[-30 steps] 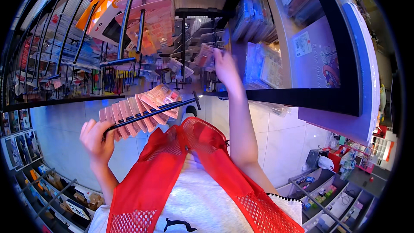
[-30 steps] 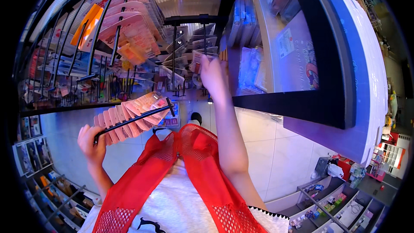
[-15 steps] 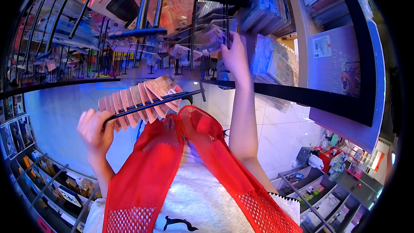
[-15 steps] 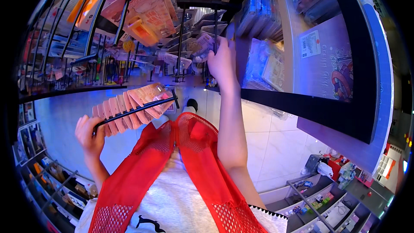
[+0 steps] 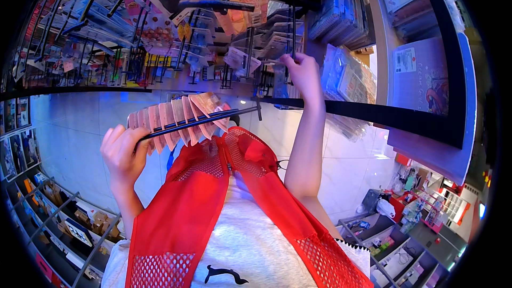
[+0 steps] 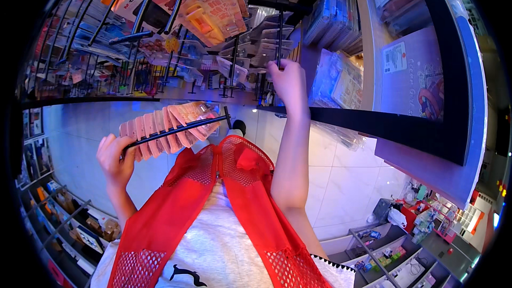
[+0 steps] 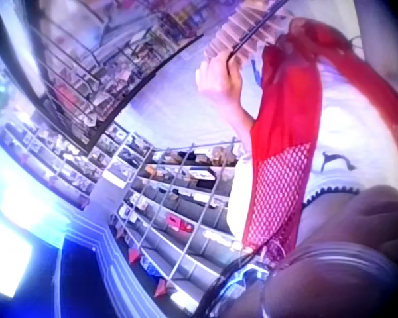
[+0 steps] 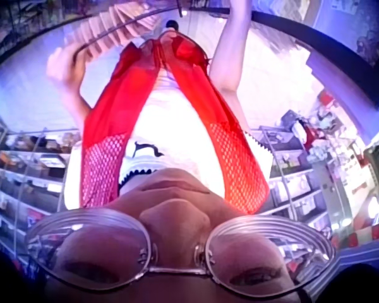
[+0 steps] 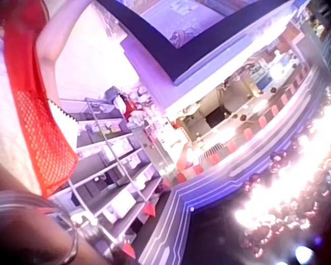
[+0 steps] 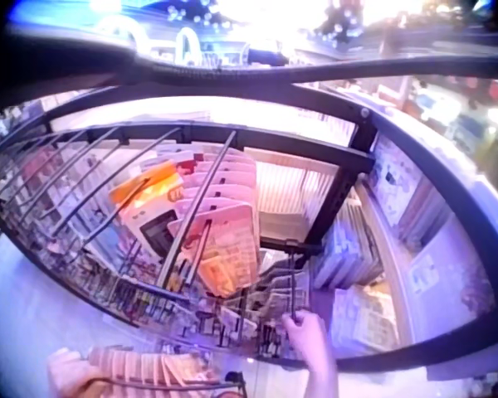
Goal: The person restocks merchandise, taking packaged items from a container and hanging them onto hooks on a display rack by hand.
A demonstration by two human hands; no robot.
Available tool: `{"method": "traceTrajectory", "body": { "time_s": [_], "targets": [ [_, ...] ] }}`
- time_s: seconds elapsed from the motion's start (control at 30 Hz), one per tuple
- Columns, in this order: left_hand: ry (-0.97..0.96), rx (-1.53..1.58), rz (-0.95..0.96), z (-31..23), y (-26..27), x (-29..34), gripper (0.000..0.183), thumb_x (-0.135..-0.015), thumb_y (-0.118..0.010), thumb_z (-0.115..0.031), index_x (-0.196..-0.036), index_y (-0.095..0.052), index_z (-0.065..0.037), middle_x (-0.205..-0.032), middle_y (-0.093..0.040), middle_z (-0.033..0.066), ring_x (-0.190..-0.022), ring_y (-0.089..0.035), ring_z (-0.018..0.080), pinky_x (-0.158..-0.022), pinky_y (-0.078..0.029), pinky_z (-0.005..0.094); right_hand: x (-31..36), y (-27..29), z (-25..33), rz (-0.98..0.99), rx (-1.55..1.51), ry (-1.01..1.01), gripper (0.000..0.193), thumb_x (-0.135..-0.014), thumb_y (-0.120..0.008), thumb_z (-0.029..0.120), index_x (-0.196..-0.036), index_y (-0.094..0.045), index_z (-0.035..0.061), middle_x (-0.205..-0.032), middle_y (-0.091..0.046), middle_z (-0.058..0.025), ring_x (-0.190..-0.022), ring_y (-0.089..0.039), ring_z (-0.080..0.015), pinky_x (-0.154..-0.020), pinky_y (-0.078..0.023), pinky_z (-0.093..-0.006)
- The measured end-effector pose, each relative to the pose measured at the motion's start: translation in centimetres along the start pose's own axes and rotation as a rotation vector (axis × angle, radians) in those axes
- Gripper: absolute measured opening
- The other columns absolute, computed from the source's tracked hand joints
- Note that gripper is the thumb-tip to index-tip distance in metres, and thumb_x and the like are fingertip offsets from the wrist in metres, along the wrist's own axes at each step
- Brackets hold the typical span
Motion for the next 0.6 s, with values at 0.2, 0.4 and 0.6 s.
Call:
{"method": "traceTrajectory", "body": {
  "time_s": [0.2, 0.4, 0.6],
  "targets": [
    [0.010, -0.018, 0.014, 0.1, -0.2, 0.5, 0.018, -0.060, -0.067, -0.002, -0.074, -0.057, -0.008, -0.058, -0.051, 0.0018, -0.051, -0.043, 0.0200, -0.049, -0.029, 0.0323, 1.0, 1.5, 1.6, -0.252, -0.079, 0.289, 0.030, -0.084, -0.054, 0.025, -0.087, -0.061, -0.0045, -0.090, -0.061, -0.0200, -0.079, -0.060, -0.0309, -0.070, -0.045, -0.0346],
    [-0.012, -0.008, 0.020, -0.4, -0.4, 0.3, 0.019, -0.060, -0.067, -0.002, -0.075, -0.057, -0.008, -0.057, -0.050, 0.0015, -0.051, -0.042, 0.0197, -0.049, -0.029, 0.0324, -3.0, -0.2, 0.5, -0.141, -0.254, 0.159, 0.038, -0.091, -0.042, 0.029, -0.094, -0.059, -0.0048, -0.095, -0.059, -0.0209, -0.090, -0.056, -0.0336, -0.079, -0.042, -0.0361],
    [-0.010, -0.018, 0.025, -0.3, -0.5, 0.7, 0.020, -0.060, -0.068, -0.003, -0.075, -0.057, -0.008, -0.058, -0.050, 0.0013, -0.051, -0.042, 0.0195, -0.049, -0.029, 0.0324, -4.3, -0.6, -0.6, -0.105, -0.160, 0.073, 0.045, -0.092, -0.038, 0.036, -0.093, -0.061, -0.0038, -0.093, -0.061, -0.0201, -0.086, -0.058, -0.0338, -0.077, -0.042, -0.0366]
  ]
}}
Point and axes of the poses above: each hand's wrist, its own x-axis away from the middle knuckle, its own y-axis out of the back of the hand, z = x × y, the point moved 8 cm from there along -x, towards the middle knuckle
